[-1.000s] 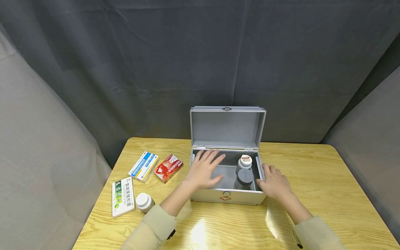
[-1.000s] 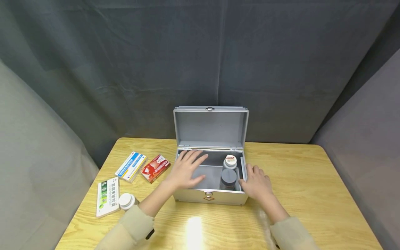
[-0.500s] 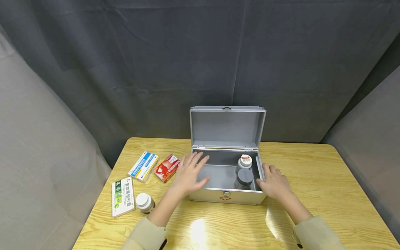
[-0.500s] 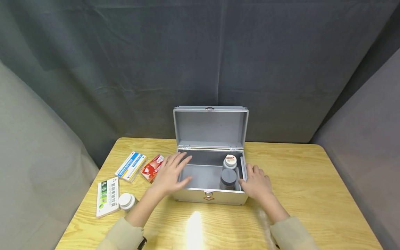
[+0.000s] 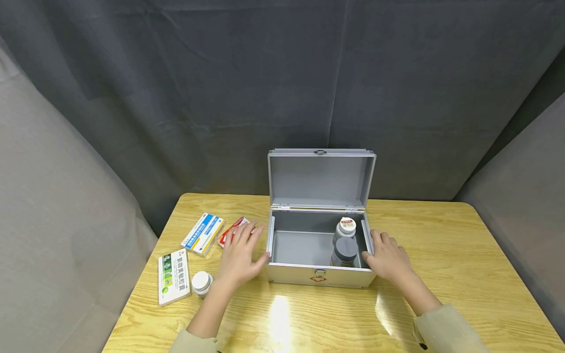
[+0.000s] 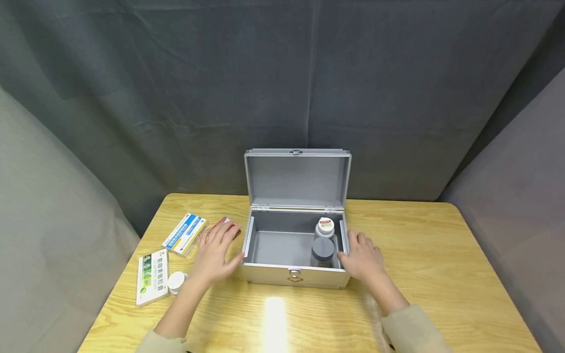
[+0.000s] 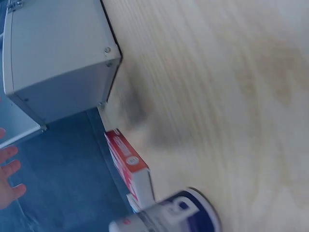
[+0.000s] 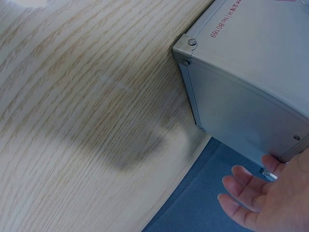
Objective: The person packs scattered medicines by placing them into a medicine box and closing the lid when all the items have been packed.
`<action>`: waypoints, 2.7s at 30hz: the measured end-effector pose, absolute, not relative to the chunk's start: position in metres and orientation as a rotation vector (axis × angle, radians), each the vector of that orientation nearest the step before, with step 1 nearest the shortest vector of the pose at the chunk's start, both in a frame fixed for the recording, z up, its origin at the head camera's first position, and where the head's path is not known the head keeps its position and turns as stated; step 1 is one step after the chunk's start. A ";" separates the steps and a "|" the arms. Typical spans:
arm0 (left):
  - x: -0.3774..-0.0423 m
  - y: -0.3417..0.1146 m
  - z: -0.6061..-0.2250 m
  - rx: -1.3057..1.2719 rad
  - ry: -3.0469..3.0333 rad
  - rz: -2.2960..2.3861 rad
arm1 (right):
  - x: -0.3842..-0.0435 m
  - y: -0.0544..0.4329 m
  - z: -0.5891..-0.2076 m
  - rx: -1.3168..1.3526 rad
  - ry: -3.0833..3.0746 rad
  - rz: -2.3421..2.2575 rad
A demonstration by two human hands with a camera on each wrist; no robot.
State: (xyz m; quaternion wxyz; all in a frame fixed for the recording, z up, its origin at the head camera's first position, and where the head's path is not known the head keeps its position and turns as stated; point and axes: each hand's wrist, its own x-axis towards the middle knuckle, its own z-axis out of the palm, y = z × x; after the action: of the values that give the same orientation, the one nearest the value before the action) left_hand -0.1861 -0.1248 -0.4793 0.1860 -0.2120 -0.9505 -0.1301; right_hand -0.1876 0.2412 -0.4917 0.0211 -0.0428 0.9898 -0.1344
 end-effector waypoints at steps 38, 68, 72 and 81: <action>-0.138 -0.215 -0.522 -0.079 -2.813 -0.446 | -0.187 0.239 -0.488 -0.141 3.069 -0.427; -0.132 -0.226 -0.522 -0.050 -2.864 -0.509 | -0.187 0.240 -0.490 -0.133 3.058 -0.430; -0.133 -0.226 -0.522 -0.071 -2.852 -0.544 | -0.187 0.239 -0.489 -0.130 3.056 -0.432; -0.133 -0.225 -0.522 -0.076 -2.853 -0.557 | -0.186 0.239 -0.489 -0.128 3.059 -0.436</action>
State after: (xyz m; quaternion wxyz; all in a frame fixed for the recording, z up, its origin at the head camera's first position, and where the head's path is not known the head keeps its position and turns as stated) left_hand -0.1329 -0.2251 -0.5216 0.1166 -0.0261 -0.9744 -0.1904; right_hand -0.1862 0.2391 -0.4888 0.0246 -0.0413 0.9888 -0.1410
